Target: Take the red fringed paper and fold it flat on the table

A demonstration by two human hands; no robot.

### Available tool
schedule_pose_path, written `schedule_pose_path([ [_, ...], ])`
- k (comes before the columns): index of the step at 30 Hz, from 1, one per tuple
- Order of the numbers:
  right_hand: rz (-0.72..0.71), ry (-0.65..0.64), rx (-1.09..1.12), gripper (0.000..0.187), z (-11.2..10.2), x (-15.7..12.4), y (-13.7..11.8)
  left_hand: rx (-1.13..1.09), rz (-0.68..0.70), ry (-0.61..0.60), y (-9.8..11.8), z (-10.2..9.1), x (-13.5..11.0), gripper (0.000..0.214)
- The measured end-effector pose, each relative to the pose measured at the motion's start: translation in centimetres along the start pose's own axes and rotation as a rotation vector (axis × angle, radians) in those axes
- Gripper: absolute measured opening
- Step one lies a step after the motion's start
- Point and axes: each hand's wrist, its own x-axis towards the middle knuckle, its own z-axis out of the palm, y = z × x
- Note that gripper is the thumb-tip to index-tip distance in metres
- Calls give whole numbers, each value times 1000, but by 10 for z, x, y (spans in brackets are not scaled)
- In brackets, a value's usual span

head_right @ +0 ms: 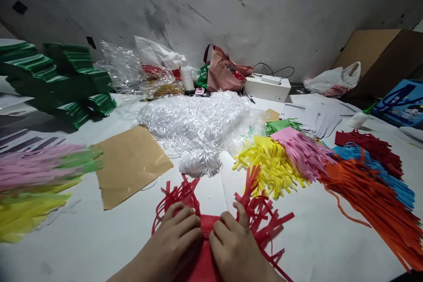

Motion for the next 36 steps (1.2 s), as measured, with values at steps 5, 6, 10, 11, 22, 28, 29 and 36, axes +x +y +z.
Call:
schedule_pose_path([
  [5,6,0,-5,23,0,-4,1,9,-2,2,1,1,-1,22],
  [6,4,-5,2,23,-2,-6,1,9,1,16,0,4,-3,22],
  [10,30,24,62,26,-7,-13,4,-35,-32,37,-3,11,-14,14],
  [11,45,39,80,27,-8,-14,5,-56,-46,31,-2,11,-16,12],
  [22,229,140,50,32,-3,-10,5,-42,-404,-169,17,-5,3,21],
  [28,219,124,-81,27,8,-13,4,37,-454,-154,17,4,0,17],
  [29,218,121,-86,27,9,-14,4,58,-380,-105,15,6,-2,17],
  [36,210,141,-18,31,2,-11,3,254,72,0,11,17,-4,27],
])
